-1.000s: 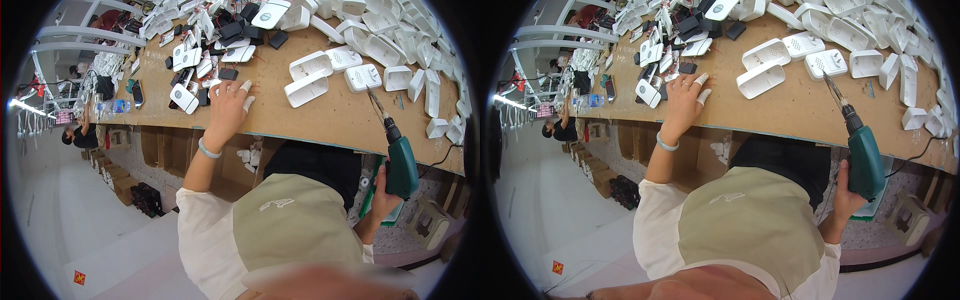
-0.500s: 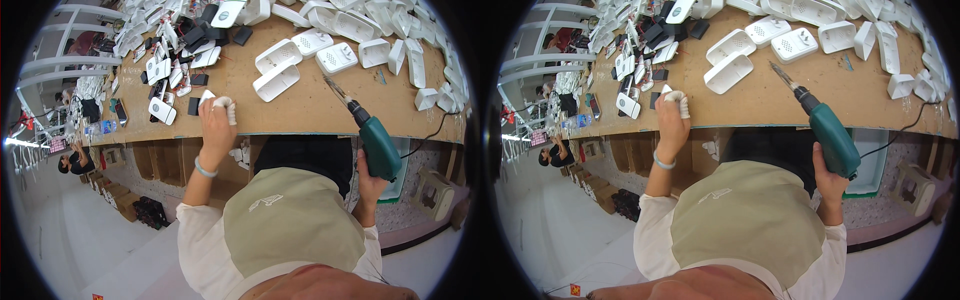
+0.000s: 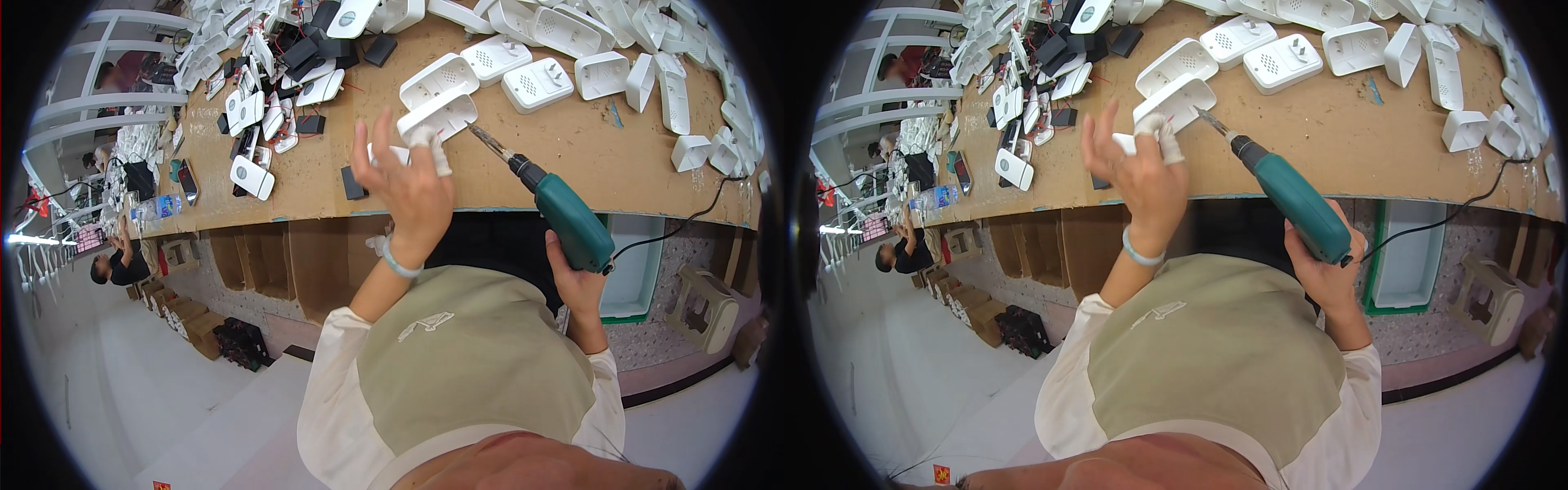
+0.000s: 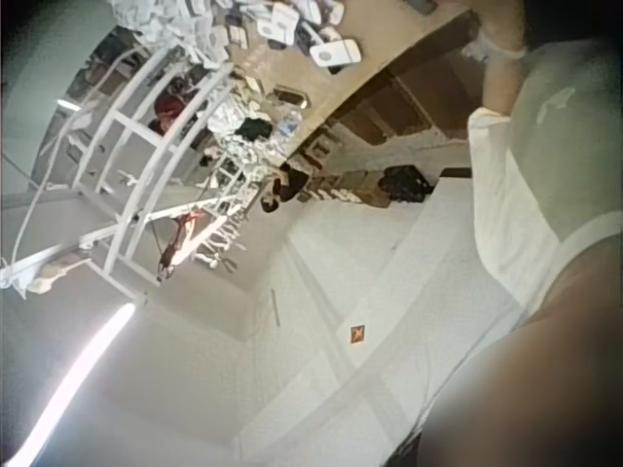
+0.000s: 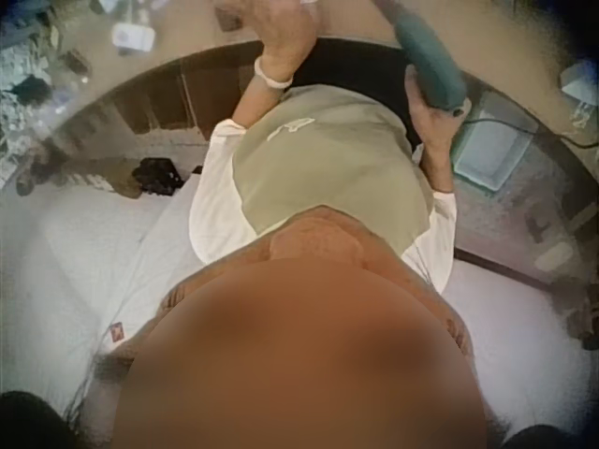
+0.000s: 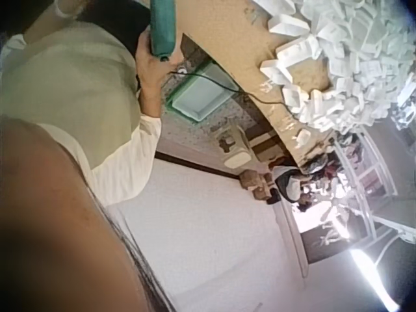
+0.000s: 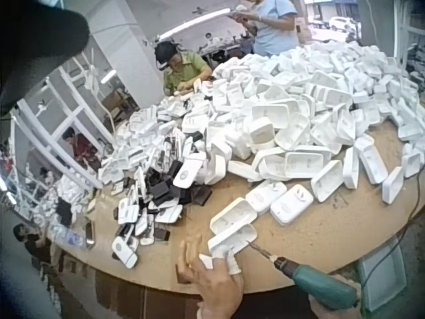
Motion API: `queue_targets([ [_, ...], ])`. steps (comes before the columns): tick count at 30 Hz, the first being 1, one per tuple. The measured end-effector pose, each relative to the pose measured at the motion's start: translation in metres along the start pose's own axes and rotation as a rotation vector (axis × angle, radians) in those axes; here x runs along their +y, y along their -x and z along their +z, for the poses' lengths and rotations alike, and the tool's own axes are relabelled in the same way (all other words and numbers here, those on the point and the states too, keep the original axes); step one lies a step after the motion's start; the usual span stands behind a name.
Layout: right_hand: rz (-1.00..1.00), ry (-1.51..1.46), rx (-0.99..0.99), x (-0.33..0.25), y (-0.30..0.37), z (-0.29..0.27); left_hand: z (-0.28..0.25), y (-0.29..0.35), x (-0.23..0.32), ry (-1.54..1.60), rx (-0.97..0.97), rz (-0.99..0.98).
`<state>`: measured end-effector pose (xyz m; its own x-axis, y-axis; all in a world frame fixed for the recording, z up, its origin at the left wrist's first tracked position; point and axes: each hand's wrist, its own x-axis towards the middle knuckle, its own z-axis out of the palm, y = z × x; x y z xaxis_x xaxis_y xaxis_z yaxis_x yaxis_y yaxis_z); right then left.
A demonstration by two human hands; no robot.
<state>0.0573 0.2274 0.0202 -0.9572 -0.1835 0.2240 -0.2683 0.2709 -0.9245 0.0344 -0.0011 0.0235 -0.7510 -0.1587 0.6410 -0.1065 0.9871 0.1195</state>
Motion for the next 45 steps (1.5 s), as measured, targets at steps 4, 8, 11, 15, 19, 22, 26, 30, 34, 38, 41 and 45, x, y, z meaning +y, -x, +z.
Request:
queue_targets([
  [4,0.038,-0.011,0.054,0.0,0.009,-0.003,0.015,-0.001,-0.014,0.047,-0.162,0.021],
  [8,0.07,-0.02,0.095,-0.004,0.015,-0.007,0.013,-0.002,-0.02,0.171,-0.153,0.085],
  [11,0.091,-0.02,0.078,-0.005,0.02,-0.009,0.011,0.0,-0.022,0.272,-0.159,0.049],
  [15,0.078,-0.008,0.061,-0.005,0.027,-0.008,0.007,-0.008,-0.025,0.362,-0.198,-0.026],
  [19,0.096,-0.015,0.06,-0.009,0.026,-0.003,-0.011,-0.011,-0.013,0.281,-0.345,0.065],
  [22,0.079,0.007,0.052,-0.007,0.023,-0.001,-0.001,-0.008,-0.007,0.187,-0.297,0.149],
  [26,0.034,0.044,0.064,-0.007,0.022,-0.002,0.014,0.001,-0.012,0.196,-0.221,0.182],
  [30,0.105,0.023,0.094,-0.004,0.027,-0.002,0.017,0.0,-0.015,0.341,-0.231,0.118],
  [34,0.076,0.03,0.092,-0.005,0.025,-0.001,0.022,-0.013,-0.024,0.507,-0.287,0.04],
  [38,0.043,0.018,0.114,-0.006,0.027,-0.001,0.01,-0.013,-0.025,0.498,-0.343,0.104],
  [41,0.067,0.029,0.113,-0.004,0.03,-0.002,-0.005,-0.012,-0.018,0.393,-0.409,0.17],
  [45,0.067,0.017,0.101,-0.008,0.025,-0.003,-0.004,-0.004,-0.013,0.349,-0.331,0.17],
])
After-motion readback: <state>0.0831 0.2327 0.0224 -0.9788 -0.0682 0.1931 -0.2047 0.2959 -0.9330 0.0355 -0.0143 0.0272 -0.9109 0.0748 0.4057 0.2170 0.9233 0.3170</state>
